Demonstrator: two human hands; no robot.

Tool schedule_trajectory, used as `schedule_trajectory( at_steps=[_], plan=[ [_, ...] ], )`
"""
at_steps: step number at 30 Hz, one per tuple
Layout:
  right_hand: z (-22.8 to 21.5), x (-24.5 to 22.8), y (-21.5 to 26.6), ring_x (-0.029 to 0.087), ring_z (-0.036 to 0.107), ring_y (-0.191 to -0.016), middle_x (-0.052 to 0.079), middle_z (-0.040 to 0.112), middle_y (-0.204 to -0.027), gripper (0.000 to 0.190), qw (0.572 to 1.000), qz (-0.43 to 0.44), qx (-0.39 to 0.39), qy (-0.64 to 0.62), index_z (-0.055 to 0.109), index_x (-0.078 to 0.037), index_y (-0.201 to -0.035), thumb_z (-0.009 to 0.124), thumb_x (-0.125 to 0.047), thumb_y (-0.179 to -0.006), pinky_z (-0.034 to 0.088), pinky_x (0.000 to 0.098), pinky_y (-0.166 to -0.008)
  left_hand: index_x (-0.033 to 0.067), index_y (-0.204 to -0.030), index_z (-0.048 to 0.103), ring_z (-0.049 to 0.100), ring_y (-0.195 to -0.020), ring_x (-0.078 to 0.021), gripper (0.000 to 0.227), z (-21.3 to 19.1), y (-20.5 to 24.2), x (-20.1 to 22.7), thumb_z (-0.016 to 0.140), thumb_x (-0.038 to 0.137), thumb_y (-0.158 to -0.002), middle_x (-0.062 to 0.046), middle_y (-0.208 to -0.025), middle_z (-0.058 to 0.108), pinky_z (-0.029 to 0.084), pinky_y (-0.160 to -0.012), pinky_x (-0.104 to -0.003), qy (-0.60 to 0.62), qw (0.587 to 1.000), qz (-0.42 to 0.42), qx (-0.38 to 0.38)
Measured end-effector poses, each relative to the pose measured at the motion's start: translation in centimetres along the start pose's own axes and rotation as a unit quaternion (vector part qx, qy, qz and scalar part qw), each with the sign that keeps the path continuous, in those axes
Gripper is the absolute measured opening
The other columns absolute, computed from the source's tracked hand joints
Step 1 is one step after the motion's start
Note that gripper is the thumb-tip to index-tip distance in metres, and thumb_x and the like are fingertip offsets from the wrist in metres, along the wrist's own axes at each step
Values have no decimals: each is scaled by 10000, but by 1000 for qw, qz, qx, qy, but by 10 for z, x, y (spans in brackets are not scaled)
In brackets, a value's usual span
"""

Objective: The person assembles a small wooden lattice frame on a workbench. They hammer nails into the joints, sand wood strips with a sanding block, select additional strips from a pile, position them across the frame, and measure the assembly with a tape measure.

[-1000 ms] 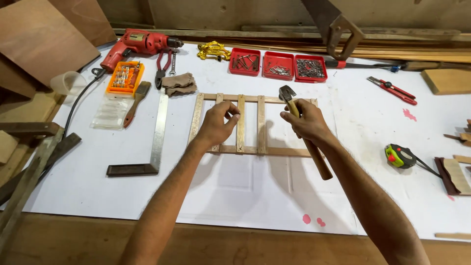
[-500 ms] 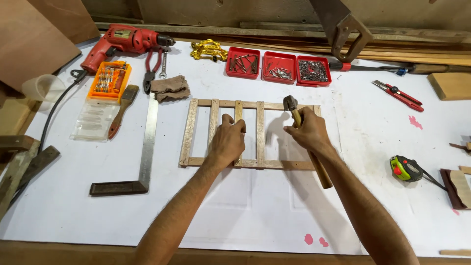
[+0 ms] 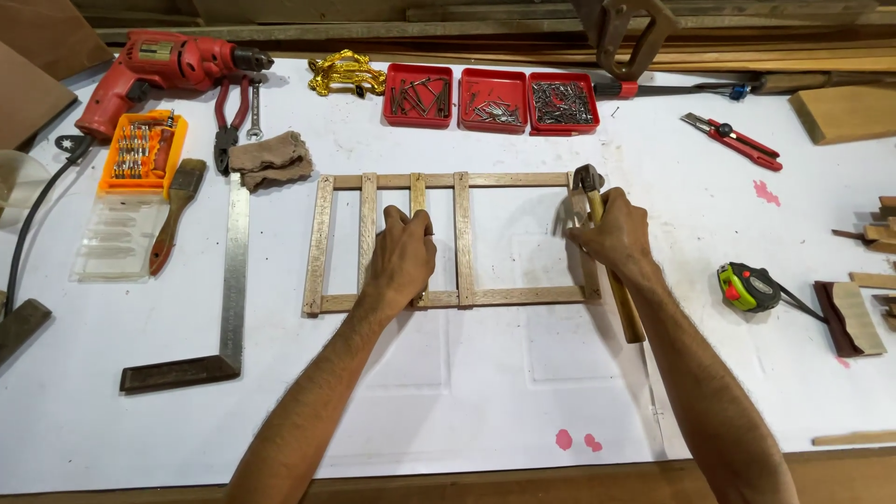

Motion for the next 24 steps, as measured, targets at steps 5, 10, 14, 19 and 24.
schedule_trajectory(
  at_steps=[5, 10, 14, 19, 24],
  plan=[
    [-1, 2, -10, 284, 728, -721, 222, 693, -900, 624, 1000, -4, 6, 2, 555, 66, -1182, 894, -218, -741, 641, 379, -576, -38, -1104, 615, 694, -843, -262, 175, 7, -9, -2, 617, 66, -964, -192, -1119, 474, 651, -665, -323, 2, 1000, 7, 11],
    [-1, 8, -21, 288, 728, -731, 227, 693, -917, 625, 1000, 0, 6, 4, 561, 60, -1187, 893, -236, -749, 643, 384, -585, -34, -1118, 609, 694, -797, -232, 183, 7, -18, 2, 615, 66, -965, -180, -1144, 460, 660, -637, -294, 8, 1000, -10, -8],
    [1, 18, -27, 298, 687, -796, 223, 658, -961, 523, 998, -38, 33, 22, 604, 65, -1107, 884, -240, -787, 617, 402, -614, -7, -1036, 639, 673, -836, -267, 159, 19, -19, -10, 672, 63, -897, -188, -1101, 494, 630, -645, -331, -19, 993, 75, 93],
    [-17, 0, -3, 246, 675, -816, 169, 653, -964, 311, 992, -108, 63, -31, 621, 40, -1130, 722, -139, -897, 601, 379, -646, 30, -1020, 653, 673, -875, -252, 73, 22, -11, -10, 679, 41, -952, -96, -955, 644, 591, -726, -388, 40, 971, 185, 149],
    [-49, -54, 57, 173, 633, -705, 95, 649, -807, 260, 984, -105, -42, -139, 616, -62, -1193, 611, -262, -1026, 529, 355, -594, 3, -1080, 660, 733, -838, -171, 146, 20, 11, -1, 682, 88, -963, -93, -949, 734, 619, -710, -345, 211, 963, 156, 62]
  ],
)
Point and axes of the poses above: each hand's wrist, its own y-axis away from the middle knuckle, its own z-axis out of the palm, x = y × z, the point moved 1 cm from there along -y, towards the middle knuckle
